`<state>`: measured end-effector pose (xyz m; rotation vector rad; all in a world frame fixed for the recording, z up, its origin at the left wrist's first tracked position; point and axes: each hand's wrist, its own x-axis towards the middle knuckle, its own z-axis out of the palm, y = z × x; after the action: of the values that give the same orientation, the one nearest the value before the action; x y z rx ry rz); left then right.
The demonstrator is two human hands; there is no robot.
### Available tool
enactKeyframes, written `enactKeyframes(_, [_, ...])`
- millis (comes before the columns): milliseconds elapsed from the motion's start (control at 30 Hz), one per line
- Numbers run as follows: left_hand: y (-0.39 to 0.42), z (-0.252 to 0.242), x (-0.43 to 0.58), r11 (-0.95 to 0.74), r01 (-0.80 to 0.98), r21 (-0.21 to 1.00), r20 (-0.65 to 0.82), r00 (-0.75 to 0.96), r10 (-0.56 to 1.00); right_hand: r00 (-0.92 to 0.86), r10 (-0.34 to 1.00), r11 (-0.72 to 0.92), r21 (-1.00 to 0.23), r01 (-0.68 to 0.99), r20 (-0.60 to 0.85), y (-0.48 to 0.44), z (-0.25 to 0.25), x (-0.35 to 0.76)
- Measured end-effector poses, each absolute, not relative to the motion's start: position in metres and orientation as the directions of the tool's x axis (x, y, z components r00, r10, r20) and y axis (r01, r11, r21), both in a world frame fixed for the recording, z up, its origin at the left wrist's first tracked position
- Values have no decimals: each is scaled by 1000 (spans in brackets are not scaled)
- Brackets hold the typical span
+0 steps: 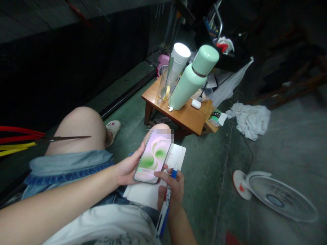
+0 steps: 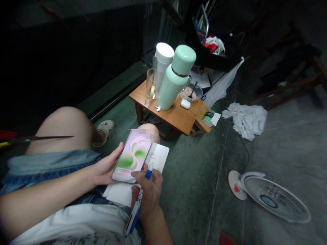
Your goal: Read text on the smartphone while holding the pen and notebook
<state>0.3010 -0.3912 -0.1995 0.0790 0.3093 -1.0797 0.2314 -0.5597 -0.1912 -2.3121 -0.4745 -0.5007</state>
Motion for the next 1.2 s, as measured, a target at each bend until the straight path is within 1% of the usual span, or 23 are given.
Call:
enactKeyframes(67, [-392, -199, 301, 481, 872, -91, -286, 440, -852, 861, 218, -715, -525, 461, 459, -561, -191, 237])
enactKeyframes(100, [-392, -199, 301, 483, 871, -91, -290, 441, -850, 873, 212, -742, -509, 436, 439, -561, -190, 240])
enactKeyframes(167, [-391, -199, 301, 480, 873, -84, -301, 437, -848, 890, 139, -784, -501, 366, 434, -562, -187, 246])
enactKeyframes(200, [-391, -200, 300, 477, 876, -75, -307, 434, -847, 891, 84, -785, -521, 336, 447, -562, -185, 249])
enactKeyframes(267, [-390, -200, 300, 470, 881, -56, -317, 431, -845, 878, -25, -725, -613, 314, 478, -560, -181, 251])
enactKeyframes(367, [-391, -200, 300, 466, 884, -45, -327, 428, -842, 879, -134, -539, -778, 323, 458, -555, -177, 249])
enactKeyframes(433, [-391, -200, 300, 465, 884, -48, -320, 427, -846, 915, -146, -451, -848, 278, 377, -551, -177, 244])
enactKeyframes(533, [-391, -202, 299, 479, 875, -64, -294, 442, -847, 957, -120, -408, -892, 194, 263, -548, -179, 235])
enactKeyframes(600, [-391, -204, 298, 487, 870, -74, -290, 449, -845, 959, -108, -422, -886, 194, 261, -547, -181, 228])
enactKeyframes(700, [-391, -205, 297, 488, 871, -59, -305, 450, -840, 946, -104, -456, -860, 229, 307, -545, -183, 220])
enactKeyframes(767, [-392, -204, 297, 488, 872, -38, -311, 454, -835, 936, -128, -440, -864, 243, 328, -544, -183, 214])
enactKeyframes(833, [-392, -202, 296, 495, 869, -12, -324, 466, -824, 942, -138, -397, -888, 230, 306, -544, -183, 207])
enactKeyframes(900, [-392, -200, 296, 511, 860, 20, -354, 484, -800, 970, -104, -377, -911, 166, 220, -545, -184, 200])
enactKeyframes(967, [-389, -198, 295, 534, 844, 54, -396, 509, -764, 989, -98, -437, -898, 55, 108, -545, -185, 193])
enactKeyframes(1033, [-386, -196, 295, 568, 818, 95, -413, 551, -725, 988, -154, -535, -841, -74, 11, -542, -187, 187])
enactKeyframes(1100, [-383, -195, 295, 611, 779, 138, -400, 609, -685, 977, -201, -581, -794, -181, -75, -534, -186, 184])
enactKeyframes(1133, [-383, -195, 294, 631, 761, 154, -392, 633, -668, 974, -198, -585, -783, -209, -112, -530, -185, 184])
enactKeyframes(1200, [-383, -194, 292, 655, 737, 169, -391, 660, -641, 978, -160, -587, -783, -205, -136, -521, -182, 185])
